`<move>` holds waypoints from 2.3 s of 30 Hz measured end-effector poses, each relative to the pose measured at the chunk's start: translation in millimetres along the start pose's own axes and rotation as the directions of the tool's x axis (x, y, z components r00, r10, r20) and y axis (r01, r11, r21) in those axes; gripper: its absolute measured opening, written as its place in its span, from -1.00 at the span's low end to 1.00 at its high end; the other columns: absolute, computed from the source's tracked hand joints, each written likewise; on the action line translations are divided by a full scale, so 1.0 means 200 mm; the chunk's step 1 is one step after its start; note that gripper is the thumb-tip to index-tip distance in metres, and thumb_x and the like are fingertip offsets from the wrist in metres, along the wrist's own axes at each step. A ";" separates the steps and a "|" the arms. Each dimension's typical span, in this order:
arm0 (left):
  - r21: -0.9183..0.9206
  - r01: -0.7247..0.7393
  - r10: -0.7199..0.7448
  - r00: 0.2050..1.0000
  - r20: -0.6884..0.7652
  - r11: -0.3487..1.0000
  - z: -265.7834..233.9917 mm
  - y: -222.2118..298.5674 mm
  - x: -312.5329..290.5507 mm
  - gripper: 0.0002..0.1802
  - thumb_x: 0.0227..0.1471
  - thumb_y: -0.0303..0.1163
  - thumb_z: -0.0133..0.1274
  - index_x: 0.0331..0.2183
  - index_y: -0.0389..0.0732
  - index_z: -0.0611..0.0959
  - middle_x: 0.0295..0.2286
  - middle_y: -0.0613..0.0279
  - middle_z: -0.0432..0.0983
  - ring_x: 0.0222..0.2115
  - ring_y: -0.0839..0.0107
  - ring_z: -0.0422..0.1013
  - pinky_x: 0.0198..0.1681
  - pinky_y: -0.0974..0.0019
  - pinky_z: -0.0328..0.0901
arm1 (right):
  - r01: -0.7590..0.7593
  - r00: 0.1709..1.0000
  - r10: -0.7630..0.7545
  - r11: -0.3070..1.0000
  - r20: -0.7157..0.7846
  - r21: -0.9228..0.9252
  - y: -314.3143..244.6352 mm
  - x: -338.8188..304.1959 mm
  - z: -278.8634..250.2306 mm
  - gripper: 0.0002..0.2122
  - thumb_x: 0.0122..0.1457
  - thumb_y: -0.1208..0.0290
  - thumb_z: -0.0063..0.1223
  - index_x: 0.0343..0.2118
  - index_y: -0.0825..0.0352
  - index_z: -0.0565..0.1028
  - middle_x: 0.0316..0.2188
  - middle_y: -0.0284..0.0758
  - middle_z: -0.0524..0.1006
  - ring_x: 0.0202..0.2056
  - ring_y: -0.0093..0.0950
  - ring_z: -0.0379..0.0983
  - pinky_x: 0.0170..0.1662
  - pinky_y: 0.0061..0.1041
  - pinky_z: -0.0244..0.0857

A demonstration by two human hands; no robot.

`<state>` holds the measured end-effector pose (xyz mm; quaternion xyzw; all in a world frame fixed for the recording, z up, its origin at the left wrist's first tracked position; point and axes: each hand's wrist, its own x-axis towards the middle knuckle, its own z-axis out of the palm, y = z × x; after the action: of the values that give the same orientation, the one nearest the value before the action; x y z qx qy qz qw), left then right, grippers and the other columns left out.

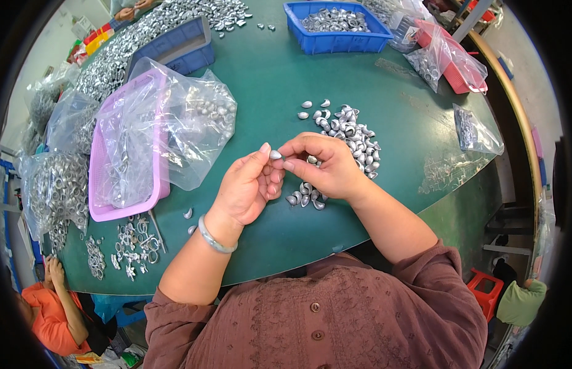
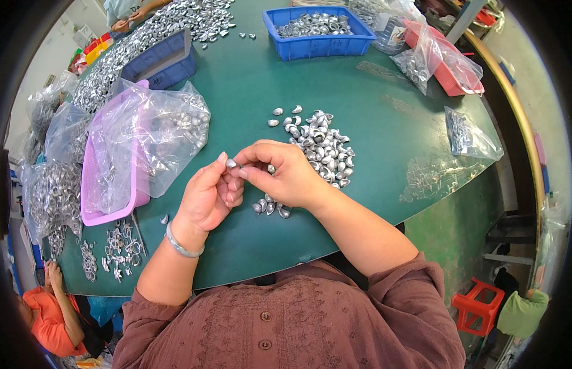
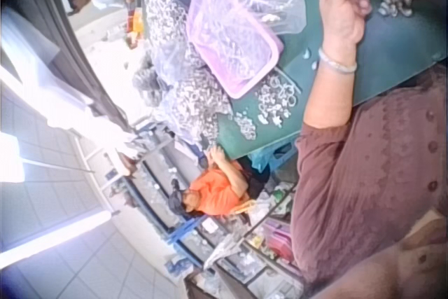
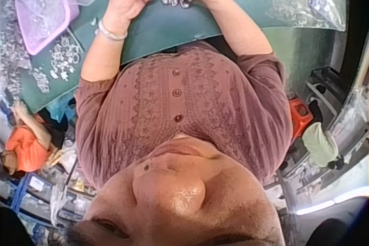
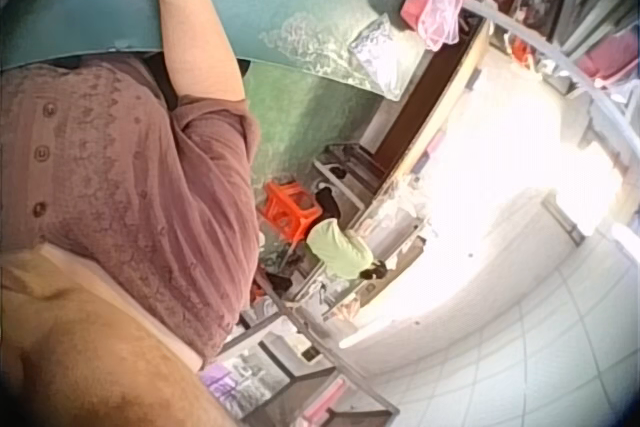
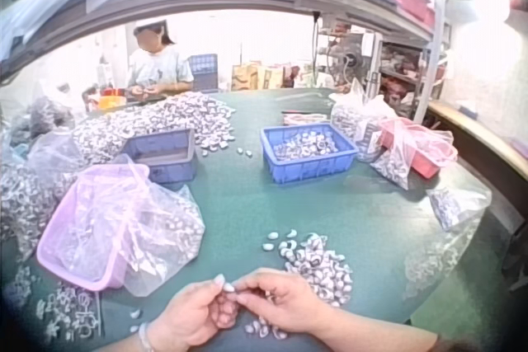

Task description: The person picks up and puts down small grey metal parts from a pile on the table, placing them into a pink plastic tray.

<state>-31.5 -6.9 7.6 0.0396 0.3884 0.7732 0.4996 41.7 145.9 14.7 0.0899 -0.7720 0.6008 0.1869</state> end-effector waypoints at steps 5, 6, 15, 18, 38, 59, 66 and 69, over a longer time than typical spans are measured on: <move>0.022 -0.021 0.020 1.000 0.013 1.000 0.00 0.00 0.00 -0.70 0.05 -0.18 -0.13 -0.52 -0.20 0.49 -0.67 0.34 0.33 -0.71 0.56 0.19 -0.65 0.53 0.09 | -0.024 0.999 0.024 1.000 0.021 -0.015 -0.01 0.00 -0.01 -0.90 -0.04 0.58 0.04 -0.41 0.39 0.48 -0.51 -0.36 0.47 -0.48 -0.61 0.41 -0.42 -0.67 0.26; 0.028 -0.024 0.023 1.000 0.017 0.999 0.01 0.00 0.00 -0.70 0.05 -0.18 -0.13 -0.52 -0.20 0.49 -0.67 0.34 0.33 -0.71 0.56 0.19 -0.65 0.53 0.09 | -0.019 1.000 0.019 1.000 0.017 -0.007 0.00 0.00 -0.01 -0.91 -0.04 0.58 0.04 -0.41 0.39 0.48 -0.51 -0.35 0.47 -0.48 -0.61 0.41 -0.42 -0.67 0.26; 0.101 -0.035 0.041 0.998 -0.054 0.994 0.02 -0.01 -0.01 -0.68 0.03 -0.15 -0.09 -0.56 -0.18 0.48 -0.68 0.39 0.33 -0.72 0.60 0.19 -0.67 0.58 0.09 | -0.037 0.999 0.037 0.999 0.015 -0.008 -0.01 0.00 -0.01 -0.91 -0.02 0.59 0.00 -0.41 0.39 0.48 -0.51 -0.35 0.47 -0.48 -0.63 0.39 -0.43 -0.68 0.24; 0.102 -0.033 0.040 0.997 -0.065 0.994 0.02 -0.01 -0.01 -0.69 0.02 -0.15 -0.07 -0.56 -0.17 0.48 -0.68 0.39 0.33 -0.72 0.61 0.20 -0.68 0.58 0.09 | -0.047 0.999 0.047 0.999 0.013 -0.021 -0.01 0.00 -0.01 -0.92 -0.01 0.58 0.00 -0.41 0.39 0.48 -0.52 -0.36 0.47 -0.50 -0.63 0.38 -0.44 -0.68 0.23; 0.243 -0.162 0.187 0.979 -0.083 0.956 0.02 -0.03 -0.01 -0.72 0.01 -0.16 -0.05 -0.53 -0.16 0.53 -0.67 0.42 0.34 -0.71 0.67 0.18 -0.67 0.62 0.09 | -0.127 0.992 0.124 0.988 0.038 0.084 -0.01 -0.01 -0.02 -0.89 -0.02 0.54 0.01 -0.41 0.42 0.47 -0.52 -0.40 0.45 -0.51 -0.69 0.32 -0.44 -0.70 0.21; 0.363 -0.179 0.234 0.966 -0.111 0.915 0.03 -0.05 -0.01 -0.70 -0.01 -0.14 -0.03 -0.55 -0.18 0.53 -0.67 0.42 0.34 -0.70 0.69 0.18 -0.66 0.64 0.10 | -0.347 0.938 0.337 0.911 0.086 0.223 -0.02 -0.02 -0.02 -0.90 0.00 0.54 0.00 -0.41 0.43 0.44 -0.52 -0.45 0.42 -0.51 -0.75 0.27 -0.48 -0.77 0.16; 0.356 -0.126 0.184 0.974 -0.134 0.926 0.03 -0.04 0.00 -0.66 0.02 -0.11 -0.07 -0.56 -0.18 0.51 -0.69 0.43 0.32 -0.71 0.67 0.17 -0.67 0.61 0.08 | -0.379 0.925 0.366 0.872 0.101 0.310 0.00 -0.02 -0.02 -0.85 -0.01 0.48 0.01 -0.38 0.45 0.45 -0.52 -0.41 0.47 -0.49 -0.72 0.34 -0.41 -0.73 0.23; 0.255 -0.086 0.119 0.986 -0.116 0.963 0.01 -0.03 0.00 -0.64 0.03 -0.10 -0.11 -0.58 -0.17 0.49 -0.70 0.43 0.30 -0.72 0.65 0.16 -0.68 0.60 0.06 | -0.378 0.925 0.364 0.862 0.107 0.338 0.00 -0.02 -0.01 -0.83 -0.01 0.49 0.00 -0.36 0.46 0.44 -0.49 -0.38 0.47 -0.45 -0.70 0.36 -0.37 -0.72 0.26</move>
<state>-26.7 -4.4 5.3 0.0715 0.5115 0.7441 0.4237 45.8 147.8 12.9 -0.0163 -0.6582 0.7519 0.0333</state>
